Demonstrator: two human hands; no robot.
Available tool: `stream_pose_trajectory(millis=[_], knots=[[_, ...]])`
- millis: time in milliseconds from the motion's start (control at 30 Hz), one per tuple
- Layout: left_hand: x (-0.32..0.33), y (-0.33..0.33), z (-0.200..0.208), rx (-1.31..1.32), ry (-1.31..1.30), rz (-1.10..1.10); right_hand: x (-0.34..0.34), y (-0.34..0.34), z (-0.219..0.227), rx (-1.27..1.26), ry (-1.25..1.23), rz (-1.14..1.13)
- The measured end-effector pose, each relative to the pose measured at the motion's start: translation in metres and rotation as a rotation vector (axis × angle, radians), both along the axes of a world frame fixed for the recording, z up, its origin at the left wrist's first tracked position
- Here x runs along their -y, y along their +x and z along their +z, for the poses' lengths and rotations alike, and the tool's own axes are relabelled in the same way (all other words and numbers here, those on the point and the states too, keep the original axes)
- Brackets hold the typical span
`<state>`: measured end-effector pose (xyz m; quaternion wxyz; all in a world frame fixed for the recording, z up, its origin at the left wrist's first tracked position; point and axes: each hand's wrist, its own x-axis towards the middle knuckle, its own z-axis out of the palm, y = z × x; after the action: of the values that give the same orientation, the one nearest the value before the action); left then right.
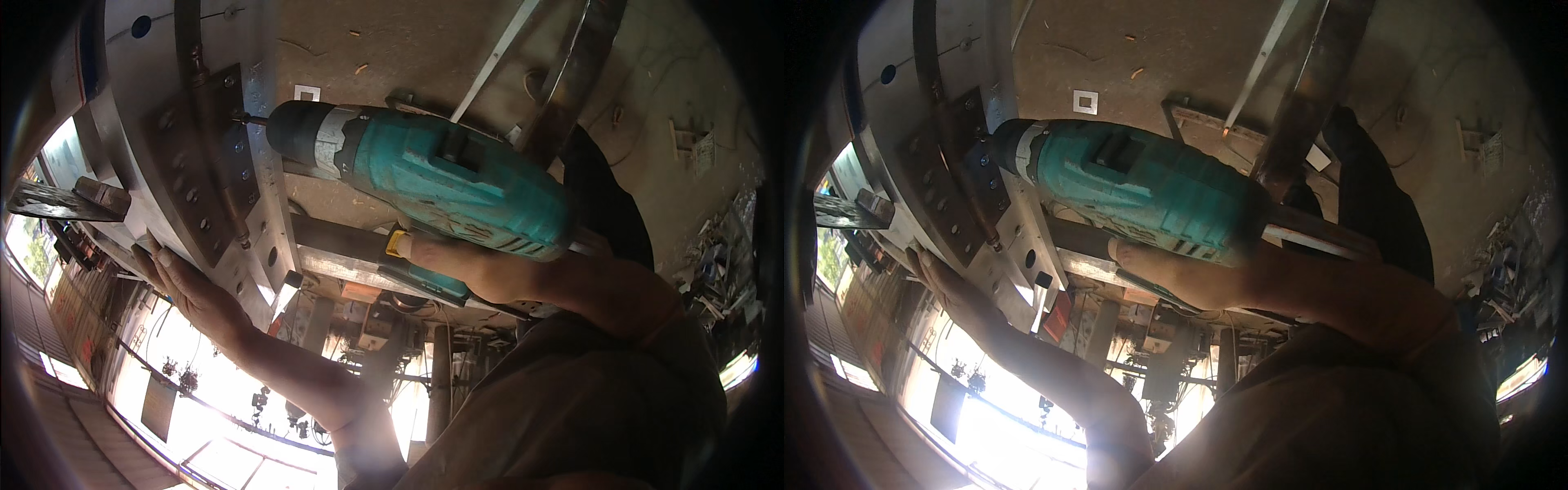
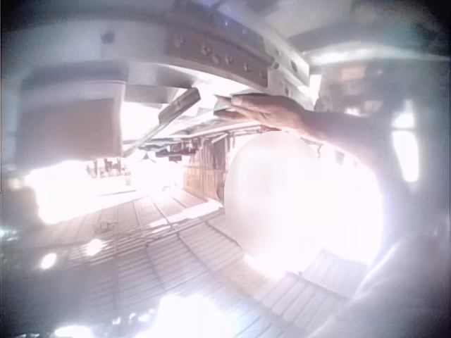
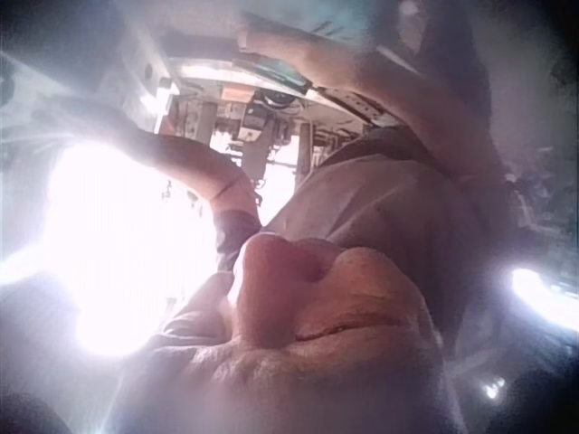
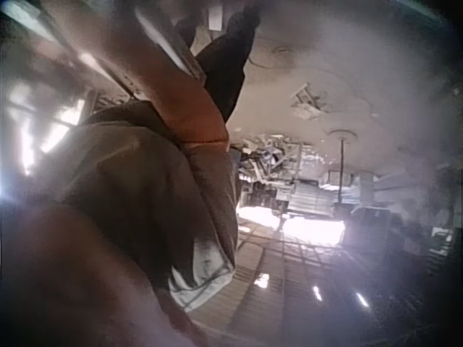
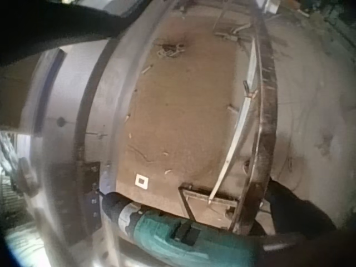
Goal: The person uses a cordless drill to fasten screws into a curved metal frame, securing metal brackets along its edge. The person positions brackets, aligns holes, and drives screws to attach them to the frame.
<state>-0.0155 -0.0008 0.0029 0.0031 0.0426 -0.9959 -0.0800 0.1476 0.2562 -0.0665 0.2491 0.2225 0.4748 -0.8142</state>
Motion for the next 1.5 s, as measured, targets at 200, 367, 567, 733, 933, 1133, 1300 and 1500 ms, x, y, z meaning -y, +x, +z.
stream_pose_trajectory(millis=[200,367,567,733,933,1133,1300,1500], knots=[[0.001,0.001,0.003,0.006,0.004,-0.003,0.009,0.002,-0.009,0.059,-0.124,-0.011],[0.001,0.001,0.003,0.006,-0.004,-0.010,0.018,0.005,-0.017,-0.015,-0.071,-0.033],[0.002,0.001,0.002,-0.004,-0.007,0.002,0.009,0.003,-0.020,0.044,-0.215,0.005],[0.002,0.001,0.001,-0.019,0.016,-0.001,0.009,0.000,-0.021,0.040,-0.204,-0.005],[0.004,0.001,0.000,-0.030,0.004,-0.009,0.001,0.001,-0.020,0.087,-0.216,0.081],[0.006,0.002,-0.001,-0.039,0.022,-0.001,0.015,0.004,-0.027,-0.053,-0.045,-0.090],[0.005,0.002,0.001,-0.030,0.027,-0.038,0.012,0.005,-0.026,-0.122,0.075,-0.090],[0.004,0.002,0.000,-0.025,0.018,-0.035,0.005,0.002,-0.024,-0.063,-0.047,0.015]])
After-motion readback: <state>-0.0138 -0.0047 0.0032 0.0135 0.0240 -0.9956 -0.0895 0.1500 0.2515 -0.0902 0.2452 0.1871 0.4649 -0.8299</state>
